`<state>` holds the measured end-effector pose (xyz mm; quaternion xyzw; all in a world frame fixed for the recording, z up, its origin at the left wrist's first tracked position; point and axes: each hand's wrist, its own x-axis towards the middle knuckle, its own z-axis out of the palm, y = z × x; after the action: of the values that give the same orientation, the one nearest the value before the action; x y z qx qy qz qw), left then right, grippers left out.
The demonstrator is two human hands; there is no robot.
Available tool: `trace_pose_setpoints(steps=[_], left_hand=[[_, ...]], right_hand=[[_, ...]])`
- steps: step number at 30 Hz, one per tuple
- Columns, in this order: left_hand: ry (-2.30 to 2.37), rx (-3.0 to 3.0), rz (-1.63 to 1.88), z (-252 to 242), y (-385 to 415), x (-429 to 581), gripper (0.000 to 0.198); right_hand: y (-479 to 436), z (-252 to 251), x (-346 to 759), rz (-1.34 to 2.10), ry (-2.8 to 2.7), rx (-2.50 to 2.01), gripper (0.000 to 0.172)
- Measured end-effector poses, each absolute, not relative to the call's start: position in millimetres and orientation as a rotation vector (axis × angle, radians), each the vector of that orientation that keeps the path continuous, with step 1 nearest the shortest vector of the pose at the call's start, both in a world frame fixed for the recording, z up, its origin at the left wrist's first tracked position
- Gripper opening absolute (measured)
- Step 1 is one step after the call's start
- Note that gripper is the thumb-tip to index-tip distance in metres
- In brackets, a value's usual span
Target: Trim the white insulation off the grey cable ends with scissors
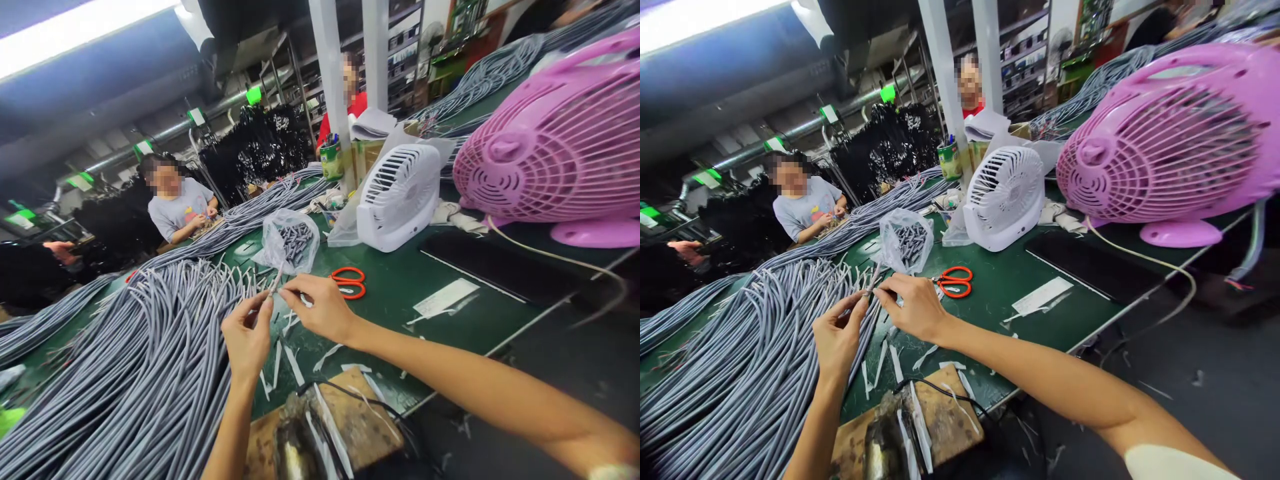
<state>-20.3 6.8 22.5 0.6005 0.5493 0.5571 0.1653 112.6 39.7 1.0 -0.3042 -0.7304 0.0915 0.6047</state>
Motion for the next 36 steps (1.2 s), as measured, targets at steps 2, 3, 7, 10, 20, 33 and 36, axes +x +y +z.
trace_pose_setpoints(steps=[2, 3, 7, 10, 20, 33, 36], left_hand=[[1.572, 1.727, 1.593, 22, 6, -19, 0.023], [1.575, 1.729, 1.598, 22, 6, -19, 0.023], [1.584, 1.711, 1.633, 22, 7, -19, 0.024], [1.575, 1.712, 1.638, 21, 8, -19, 0.024], [1.728, 2.266, 1.678, 16, 0, -14, 0.016], [1.564, 1.633, 1.619, 18, 11, -21, 0.027], [1.498, 1.642, 1.638, 21, 7, -16, 0.024]], right_hand=[[40, 1, 113, 0.206, -1.694, -0.714, 0.020], [40, 1, 113, 0.206, -1.696, -0.718, 0.020], [39, 1, 114, 0.216, -1.704, -0.722, 0.020], [39, 1, 113, 0.232, -1.702, -0.726, 0.020], [35, 2, 107, 0.539, -1.564, -0.771, 0.022], [38, -2, 110, 0.261, -1.681, -0.712, 0.021], [41, -2, 109, 0.324, -1.676, -0.731, 0.020]])
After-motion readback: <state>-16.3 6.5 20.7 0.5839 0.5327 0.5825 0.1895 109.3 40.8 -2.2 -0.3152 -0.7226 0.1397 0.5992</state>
